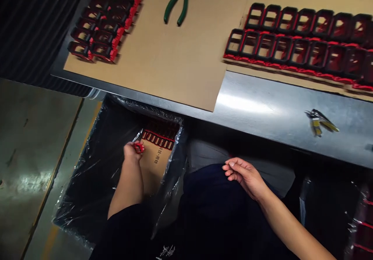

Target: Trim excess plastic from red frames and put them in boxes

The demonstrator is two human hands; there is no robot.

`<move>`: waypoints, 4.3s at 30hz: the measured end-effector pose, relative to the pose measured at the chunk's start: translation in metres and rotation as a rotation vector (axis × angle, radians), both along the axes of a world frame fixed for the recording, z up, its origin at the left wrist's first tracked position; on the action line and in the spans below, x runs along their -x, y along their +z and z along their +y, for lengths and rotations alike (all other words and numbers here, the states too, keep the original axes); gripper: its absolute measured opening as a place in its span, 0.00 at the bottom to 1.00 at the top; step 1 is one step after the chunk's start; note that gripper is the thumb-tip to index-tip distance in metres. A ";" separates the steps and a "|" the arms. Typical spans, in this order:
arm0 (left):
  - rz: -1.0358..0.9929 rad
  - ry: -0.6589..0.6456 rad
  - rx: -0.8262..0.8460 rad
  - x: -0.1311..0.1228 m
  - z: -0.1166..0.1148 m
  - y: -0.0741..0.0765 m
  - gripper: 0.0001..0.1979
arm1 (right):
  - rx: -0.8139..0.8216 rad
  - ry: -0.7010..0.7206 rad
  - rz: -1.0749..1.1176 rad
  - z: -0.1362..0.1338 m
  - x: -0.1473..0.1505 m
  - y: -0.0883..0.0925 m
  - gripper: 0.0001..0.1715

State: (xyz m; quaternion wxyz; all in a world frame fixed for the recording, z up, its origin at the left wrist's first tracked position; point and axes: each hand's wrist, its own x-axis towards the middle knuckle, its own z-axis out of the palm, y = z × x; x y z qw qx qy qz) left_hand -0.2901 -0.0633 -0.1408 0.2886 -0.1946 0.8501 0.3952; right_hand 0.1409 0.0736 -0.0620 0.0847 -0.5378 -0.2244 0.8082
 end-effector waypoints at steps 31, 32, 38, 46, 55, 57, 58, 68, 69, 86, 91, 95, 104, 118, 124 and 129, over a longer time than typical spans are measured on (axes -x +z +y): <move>-0.838 -1.188 -0.895 -0.284 0.082 0.110 0.40 | -1.074 0.223 -0.014 -0.020 -0.047 0.043 0.14; -0.830 -1.183 -0.888 -0.284 0.081 0.111 0.40 | -1.060 0.239 -0.012 -0.019 -0.047 0.045 0.14; -0.828 -1.126 -0.841 -0.284 0.075 0.110 0.41 | -0.883 0.290 0.065 -0.016 -0.048 0.049 0.18; -0.646 -1.310 -0.865 -0.277 0.065 0.114 0.40 | -0.324 0.006 0.435 -0.013 -0.055 0.041 0.18; -0.300 -1.606 -0.852 -0.276 0.064 0.118 0.42 | -0.182 -0.058 0.378 -0.013 -0.047 0.055 0.23; -0.221 -1.673 -0.872 -0.277 0.067 0.121 0.43 | -0.183 -0.044 0.370 -0.013 -0.047 0.056 0.25; -0.182 -1.704 -0.875 -0.278 0.069 0.123 0.44 | -0.180 -0.036 0.361 -0.013 -0.047 0.056 0.25; -0.099 -1.658 -0.829 -0.278 0.069 0.127 0.42 | -0.281 0.011 0.283 -0.016 -0.051 0.057 0.18; -0.117 -1.611 -0.801 -0.278 0.069 0.127 0.41 | -0.314 0.015 0.277 -0.017 -0.052 0.056 0.17; -0.155 -1.477 -0.771 -0.282 0.067 0.132 0.37 | -1.239 0.205 0.124 -0.020 -0.051 0.057 0.06; -0.087 -1.476 -0.803 -0.286 0.064 0.130 0.39 | -1.361 0.218 0.108 -0.021 -0.050 0.055 0.08; -0.037 -1.470 -0.837 -0.287 0.063 0.128 0.39 | -1.412 0.237 0.113 -0.023 -0.049 0.052 0.09; 0.087 -1.506 -0.932 -0.287 0.063 0.127 0.39 | -1.471 0.229 0.122 -0.024 -0.047 0.050 0.10; 0.229 -1.582 -0.954 -0.290 0.060 0.121 0.42 | -0.787 0.123 0.212 -0.017 -0.056 0.058 0.10; 0.339 -1.672 -0.906 -0.296 0.061 0.126 0.50 | -0.451 -0.047 0.288 -0.016 -0.051 0.058 0.14; 0.309 -1.690 -0.918 -0.295 0.060 0.124 0.51 | -0.489 -0.053 0.299 -0.018 -0.051 0.054 0.11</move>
